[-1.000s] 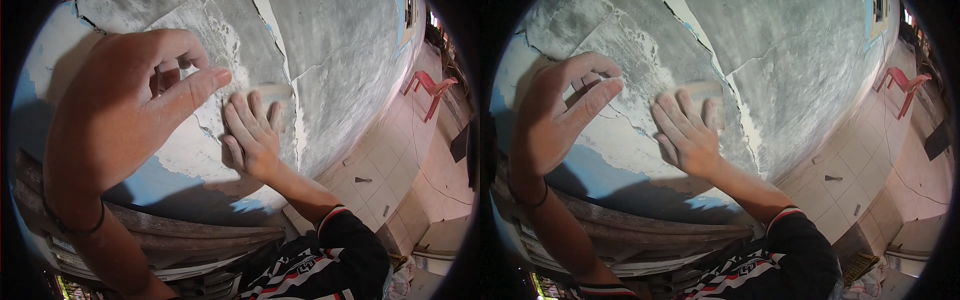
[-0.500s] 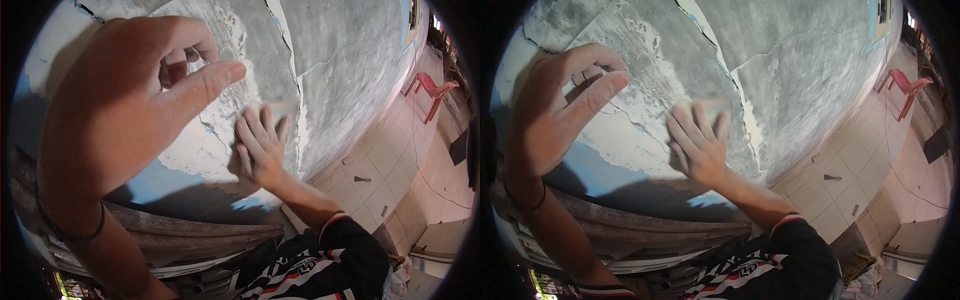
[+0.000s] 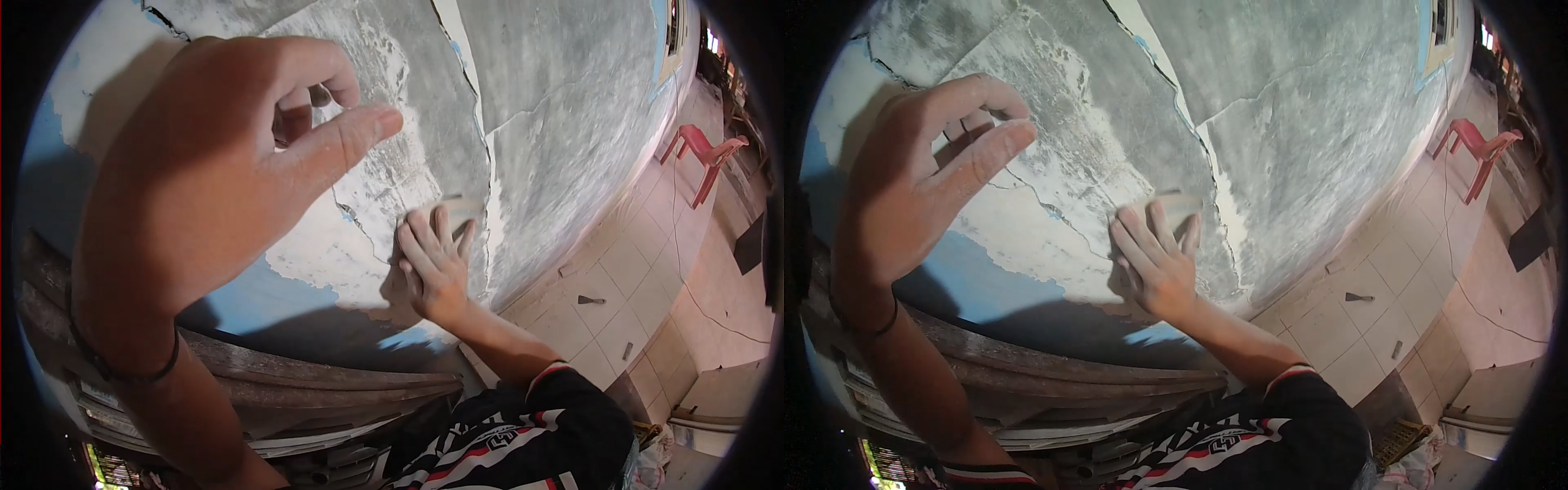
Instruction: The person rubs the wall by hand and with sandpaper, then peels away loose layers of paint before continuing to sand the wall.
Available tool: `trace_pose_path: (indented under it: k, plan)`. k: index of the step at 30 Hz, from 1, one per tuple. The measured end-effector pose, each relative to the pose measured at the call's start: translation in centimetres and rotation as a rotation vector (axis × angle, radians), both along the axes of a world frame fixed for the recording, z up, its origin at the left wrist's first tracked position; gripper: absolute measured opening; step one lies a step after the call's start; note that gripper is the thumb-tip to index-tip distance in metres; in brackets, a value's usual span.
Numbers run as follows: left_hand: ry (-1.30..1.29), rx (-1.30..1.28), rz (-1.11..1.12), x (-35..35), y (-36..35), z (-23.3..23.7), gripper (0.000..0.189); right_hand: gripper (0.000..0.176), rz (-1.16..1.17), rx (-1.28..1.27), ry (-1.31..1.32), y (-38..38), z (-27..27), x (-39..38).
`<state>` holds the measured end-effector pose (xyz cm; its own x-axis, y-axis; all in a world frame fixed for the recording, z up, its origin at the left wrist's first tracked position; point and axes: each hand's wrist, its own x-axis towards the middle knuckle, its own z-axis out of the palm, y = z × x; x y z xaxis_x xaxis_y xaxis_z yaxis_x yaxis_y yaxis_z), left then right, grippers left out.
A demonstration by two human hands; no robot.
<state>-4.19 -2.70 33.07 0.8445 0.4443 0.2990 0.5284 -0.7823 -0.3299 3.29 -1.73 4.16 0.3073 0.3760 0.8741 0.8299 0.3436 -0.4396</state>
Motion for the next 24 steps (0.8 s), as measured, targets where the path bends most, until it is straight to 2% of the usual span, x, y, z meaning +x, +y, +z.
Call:
trace_pose_path:
  k: [2,5,8,10,12,15,19,22,24]
  plan:
    - [-0.001,-0.054,0.003,0.1,0.2,0.0,0.017,0.045,-0.021,0.000,-0.030,-0.2,-1.0,0.1]
    - [-0.024,-0.092,-0.029,0.1,0.3,-0.3,0.017,0.046,-0.039,0.119,-0.034,0.7,5.6,1.5]
    - [-0.053,-0.110,-0.052,0.0,0.4,-0.2,0.017,0.047,-0.028,0.158,-0.040,0.8,7.4,1.8]
    - [-0.061,-0.129,-0.033,0.0,0.2,0.0,0.018,0.048,-0.017,0.091,-0.028,0.4,6.3,1.6]
    - [-0.064,-0.151,0.020,0.1,0.0,0.1,0.018,0.049,-0.006,-0.029,0.011,-0.3,2.0,1.1]
    - [-0.026,-0.115,0.020,0.2,0.2,0.2,0.017,0.050,-0.019,0.017,-0.009,-0.3,0.3,0.8]
    - [-0.058,-0.080,-0.103,0.0,0.7,-0.2,0.016,0.050,-0.057,0.125,-0.046,0.5,6.8,1.9]
    - [-0.062,-0.132,-0.059,0.0,0.5,0.0,0.018,0.050,-0.070,0.125,-0.051,0.7,6.7,1.7]
    - [-0.055,-0.172,-0.015,0.1,0.2,0.2,0.019,0.049,-0.054,0.007,-0.034,-0.5,3.7,1.0]
